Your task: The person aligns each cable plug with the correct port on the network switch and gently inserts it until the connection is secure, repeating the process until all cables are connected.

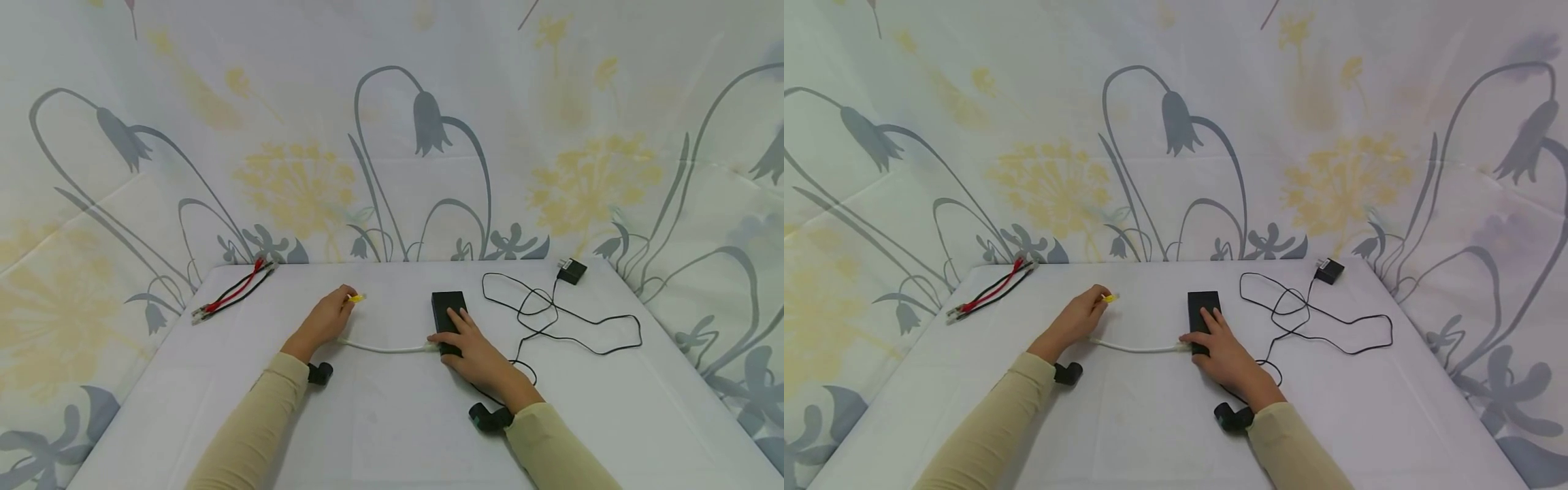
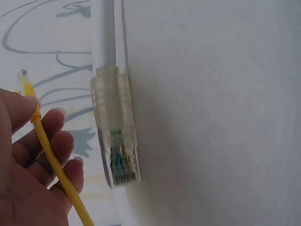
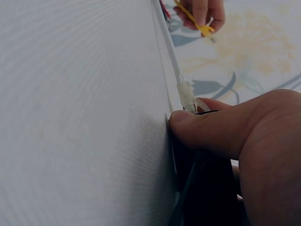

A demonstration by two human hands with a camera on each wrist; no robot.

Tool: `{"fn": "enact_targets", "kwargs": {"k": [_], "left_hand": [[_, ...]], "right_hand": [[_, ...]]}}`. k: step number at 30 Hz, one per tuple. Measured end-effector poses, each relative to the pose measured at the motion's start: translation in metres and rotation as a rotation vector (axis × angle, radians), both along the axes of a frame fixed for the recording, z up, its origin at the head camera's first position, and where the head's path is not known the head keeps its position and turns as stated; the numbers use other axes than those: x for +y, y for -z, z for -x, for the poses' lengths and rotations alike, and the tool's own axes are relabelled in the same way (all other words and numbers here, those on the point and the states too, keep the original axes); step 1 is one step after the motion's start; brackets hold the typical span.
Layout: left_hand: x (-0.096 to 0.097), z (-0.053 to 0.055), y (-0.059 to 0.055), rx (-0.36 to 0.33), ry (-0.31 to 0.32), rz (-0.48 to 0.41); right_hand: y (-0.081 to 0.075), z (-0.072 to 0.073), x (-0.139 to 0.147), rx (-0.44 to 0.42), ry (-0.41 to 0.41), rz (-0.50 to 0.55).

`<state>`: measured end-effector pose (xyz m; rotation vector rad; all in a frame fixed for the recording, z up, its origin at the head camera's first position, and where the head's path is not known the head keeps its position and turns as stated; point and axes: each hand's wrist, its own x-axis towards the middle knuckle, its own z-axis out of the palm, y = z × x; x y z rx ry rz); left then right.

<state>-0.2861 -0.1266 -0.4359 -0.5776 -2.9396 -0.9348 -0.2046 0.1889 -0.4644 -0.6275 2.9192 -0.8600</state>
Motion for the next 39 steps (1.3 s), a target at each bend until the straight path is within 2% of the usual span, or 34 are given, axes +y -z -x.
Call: {"fn": "enact_targets", "kwargs": {"k": [9,18,24,39], "left_hand": [[0.01,-0.002,0.003,0.081,0.033,0.028],[0.025,-0.008,0.0,0.036,-0.001,0.071],[0.034,-0.012,-0.001,0.015,-0.004,0.082],[0.05,-0.018,0.001,0.035,0.009,0.059]], "right_hand": [[0.0,0.001,0.001,-0.021,0.011,0.03],[0.001,0.003,0.001,-0.069,0.047,0.025],[0.002,0.004,0.002,-0.072,0.054,0.0],[-0.003,0.002,0.001,-0.06,0.044,0.01]]}}
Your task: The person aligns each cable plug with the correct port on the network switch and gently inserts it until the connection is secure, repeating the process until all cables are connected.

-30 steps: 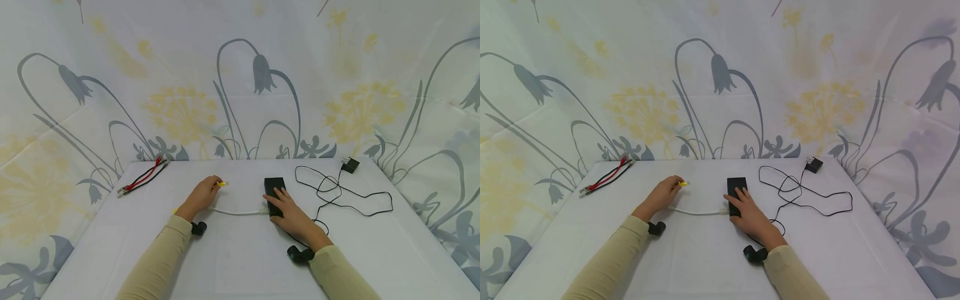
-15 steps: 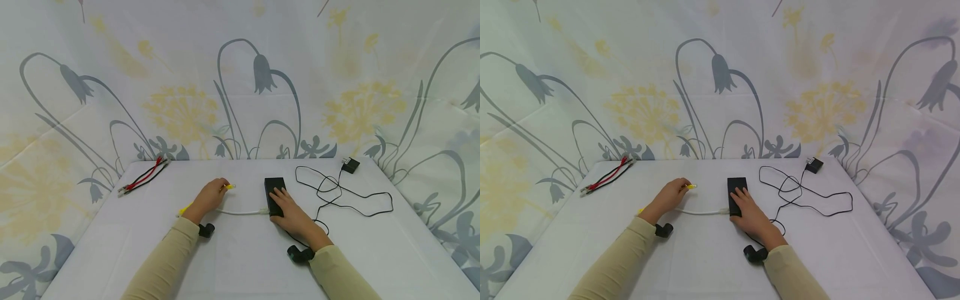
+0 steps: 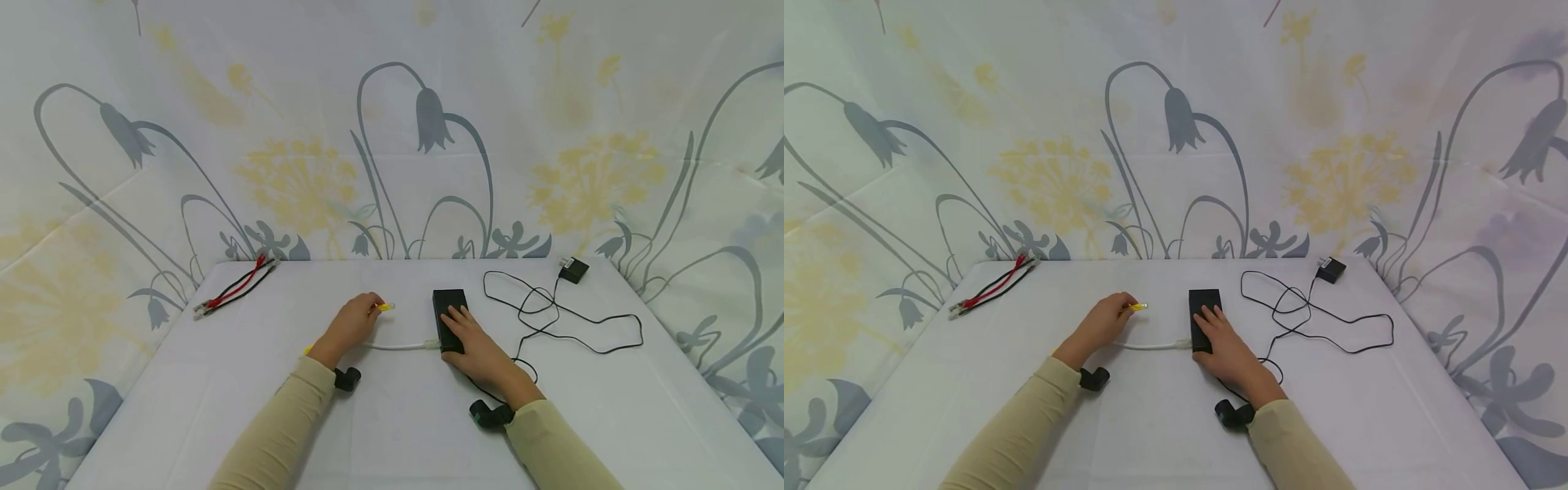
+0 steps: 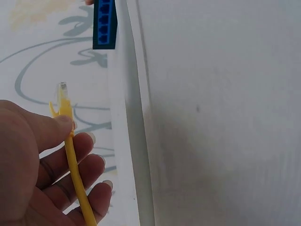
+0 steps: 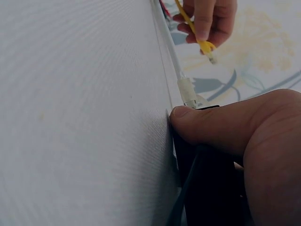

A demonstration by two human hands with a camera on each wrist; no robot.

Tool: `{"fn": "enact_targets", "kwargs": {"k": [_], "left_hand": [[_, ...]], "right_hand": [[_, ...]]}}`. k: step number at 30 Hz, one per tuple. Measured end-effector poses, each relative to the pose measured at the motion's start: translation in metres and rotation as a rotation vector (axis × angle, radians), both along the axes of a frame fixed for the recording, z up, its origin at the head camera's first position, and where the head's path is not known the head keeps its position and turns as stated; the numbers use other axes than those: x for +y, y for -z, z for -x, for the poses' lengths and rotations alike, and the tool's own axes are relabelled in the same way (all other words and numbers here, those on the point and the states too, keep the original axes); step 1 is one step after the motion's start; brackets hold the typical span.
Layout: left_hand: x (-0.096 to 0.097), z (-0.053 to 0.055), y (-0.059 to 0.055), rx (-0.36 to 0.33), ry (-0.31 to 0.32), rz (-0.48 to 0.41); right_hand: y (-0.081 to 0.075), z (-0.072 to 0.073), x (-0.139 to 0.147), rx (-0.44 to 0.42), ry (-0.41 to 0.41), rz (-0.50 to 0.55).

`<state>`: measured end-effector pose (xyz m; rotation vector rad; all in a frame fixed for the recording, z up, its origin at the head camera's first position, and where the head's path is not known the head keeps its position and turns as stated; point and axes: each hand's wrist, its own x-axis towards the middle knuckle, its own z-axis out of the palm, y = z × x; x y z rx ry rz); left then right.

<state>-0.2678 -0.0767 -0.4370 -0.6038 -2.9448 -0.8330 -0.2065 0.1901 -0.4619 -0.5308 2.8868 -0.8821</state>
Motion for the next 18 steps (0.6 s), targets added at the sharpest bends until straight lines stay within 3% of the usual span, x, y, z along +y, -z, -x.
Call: {"fn": "enact_targets", "kwargs": {"k": [18], "left_hand": [[0.018,-0.005,0.003,-0.041,-0.004,-0.009]], "right_hand": [[0.001,0.0,0.0,0.002,-0.003,-0.01]]}}
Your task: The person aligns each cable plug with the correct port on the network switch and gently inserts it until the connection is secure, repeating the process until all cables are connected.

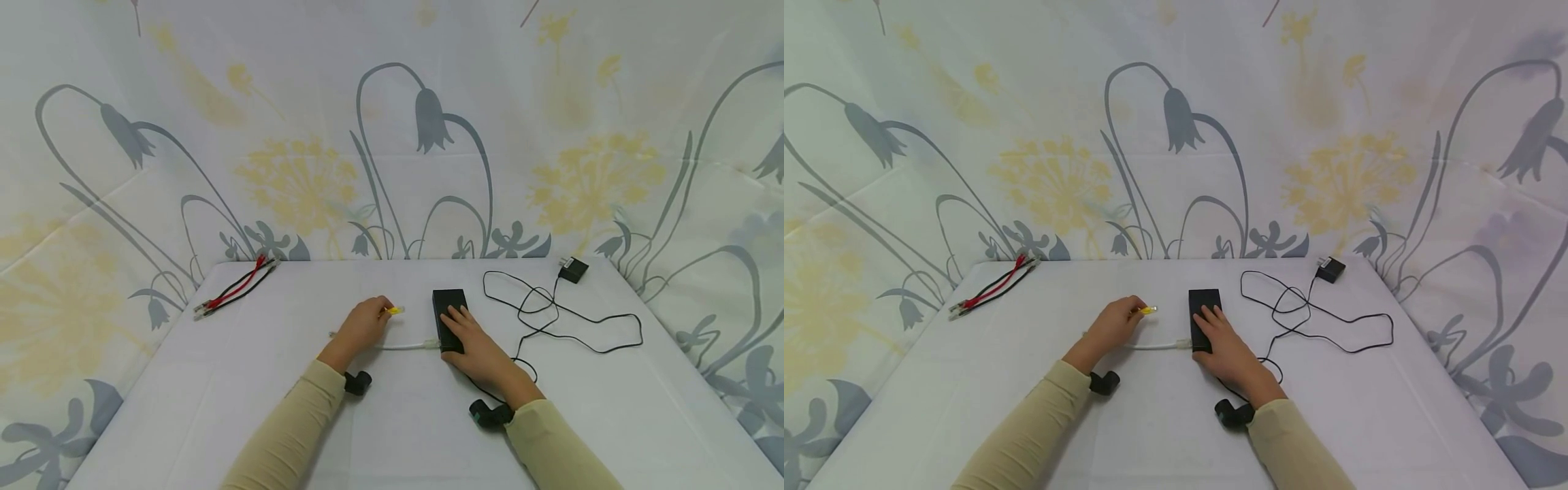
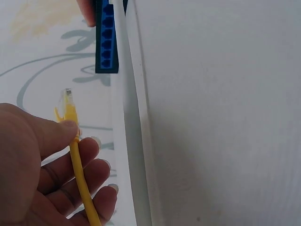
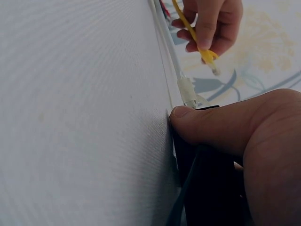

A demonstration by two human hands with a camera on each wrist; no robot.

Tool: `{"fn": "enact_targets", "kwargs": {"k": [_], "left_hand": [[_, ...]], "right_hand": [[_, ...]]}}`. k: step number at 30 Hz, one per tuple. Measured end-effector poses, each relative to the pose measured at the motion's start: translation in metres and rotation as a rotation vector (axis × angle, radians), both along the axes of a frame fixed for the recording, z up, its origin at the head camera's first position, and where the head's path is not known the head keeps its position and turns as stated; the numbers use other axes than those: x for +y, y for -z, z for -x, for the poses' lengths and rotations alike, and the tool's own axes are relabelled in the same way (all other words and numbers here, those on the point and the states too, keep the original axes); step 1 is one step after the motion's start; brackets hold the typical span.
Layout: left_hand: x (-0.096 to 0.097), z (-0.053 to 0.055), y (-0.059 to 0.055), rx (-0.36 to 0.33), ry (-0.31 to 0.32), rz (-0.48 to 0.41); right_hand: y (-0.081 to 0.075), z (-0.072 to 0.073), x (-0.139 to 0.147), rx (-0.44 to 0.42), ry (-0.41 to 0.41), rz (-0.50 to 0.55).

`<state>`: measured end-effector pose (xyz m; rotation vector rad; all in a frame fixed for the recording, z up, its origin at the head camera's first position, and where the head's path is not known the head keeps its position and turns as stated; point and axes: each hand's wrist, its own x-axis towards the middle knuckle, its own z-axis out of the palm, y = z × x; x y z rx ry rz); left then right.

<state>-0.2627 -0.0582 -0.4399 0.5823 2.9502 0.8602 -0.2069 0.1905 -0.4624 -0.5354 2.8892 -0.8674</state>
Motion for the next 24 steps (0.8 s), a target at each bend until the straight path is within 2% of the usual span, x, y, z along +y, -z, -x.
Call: {"fn": "enact_targets", "kwargs": {"k": [12,19,24], "left_hand": [[0.007,-0.004,0.003,0.023,0.041,-0.005],[0.011,-0.004,0.006,0.065,0.08,0.059],[0.014,-0.006,0.006,0.041,0.093,0.067]], "right_hand": [[-0.001,0.0,-0.001,-0.011,0.004,-0.009],[-0.001,-0.001,0.0,0.01,-0.014,0.001],[-0.001,-0.001,0.0,0.01,-0.013,-0.003]]}}
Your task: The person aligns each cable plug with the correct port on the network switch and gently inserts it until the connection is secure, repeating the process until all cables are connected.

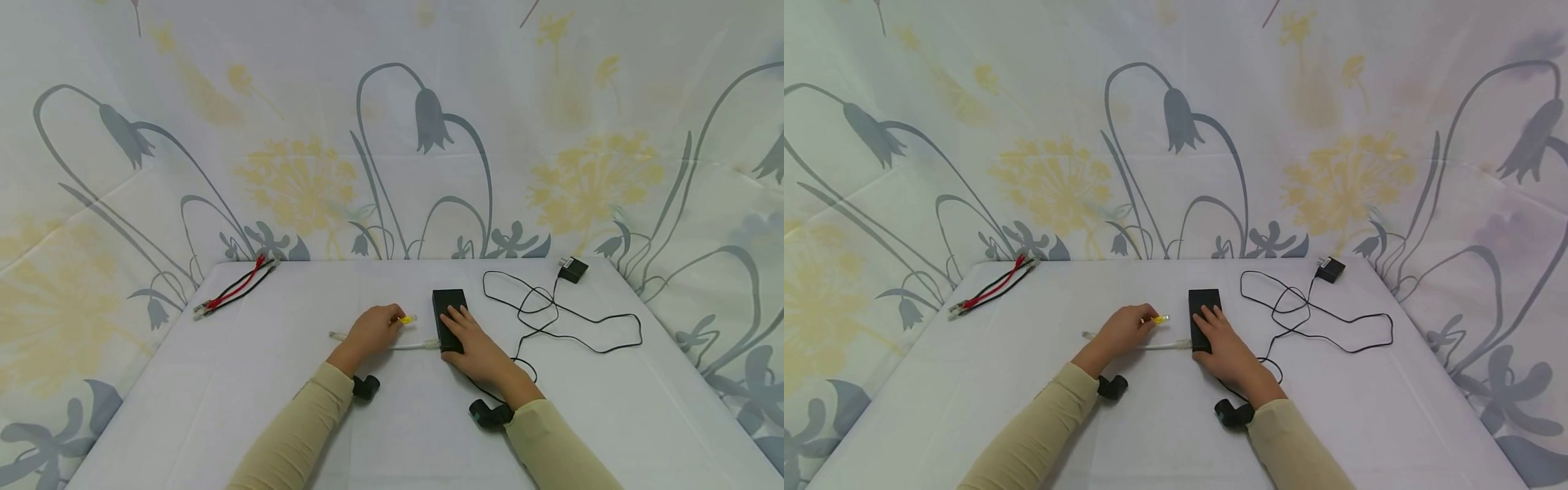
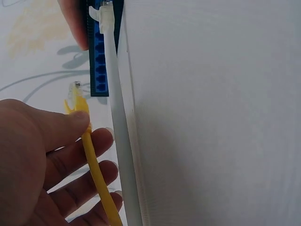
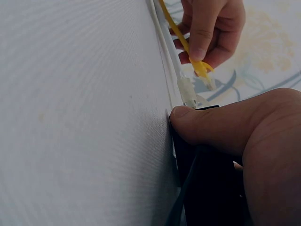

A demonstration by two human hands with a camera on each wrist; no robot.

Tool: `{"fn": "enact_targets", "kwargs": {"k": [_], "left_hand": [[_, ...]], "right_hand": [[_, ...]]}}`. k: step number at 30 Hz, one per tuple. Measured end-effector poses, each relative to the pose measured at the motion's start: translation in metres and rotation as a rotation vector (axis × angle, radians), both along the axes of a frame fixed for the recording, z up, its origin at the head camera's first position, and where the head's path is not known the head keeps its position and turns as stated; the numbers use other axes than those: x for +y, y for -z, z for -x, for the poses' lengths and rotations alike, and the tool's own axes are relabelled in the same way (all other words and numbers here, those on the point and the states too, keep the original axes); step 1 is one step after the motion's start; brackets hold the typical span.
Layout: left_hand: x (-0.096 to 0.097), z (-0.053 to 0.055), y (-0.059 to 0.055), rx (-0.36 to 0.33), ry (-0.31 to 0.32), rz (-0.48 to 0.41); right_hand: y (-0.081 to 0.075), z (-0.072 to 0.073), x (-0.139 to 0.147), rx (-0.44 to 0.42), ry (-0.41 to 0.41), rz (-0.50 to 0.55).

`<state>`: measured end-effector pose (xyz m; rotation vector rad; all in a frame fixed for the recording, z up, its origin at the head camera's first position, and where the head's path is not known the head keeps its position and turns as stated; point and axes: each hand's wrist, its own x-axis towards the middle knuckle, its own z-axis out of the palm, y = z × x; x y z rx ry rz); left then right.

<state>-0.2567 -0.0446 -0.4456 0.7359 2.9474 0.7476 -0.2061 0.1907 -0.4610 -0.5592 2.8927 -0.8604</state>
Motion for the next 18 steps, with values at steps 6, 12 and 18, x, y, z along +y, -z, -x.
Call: {"fn": "enact_targets", "kwargs": {"k": [6,12,18], "left_hand": [[0.0037,-0.0029,-0.0009,-0.013,0.008,0.027],[0.0073,-0.0062,-0.0038,-0.026,0.026,0.017],[0.0094,-0.0062,-0.0021,-0.087,0.034,-0.025]], "right_hand": [[0.0002,0.0006,-0.0003,-0.002,0.008,0.005],[0.0013,0.001,0.0002,-0.003,0.006,0.001],[0.0002,0.0007,0.0002,-0.002,0.0,0.009]]}}
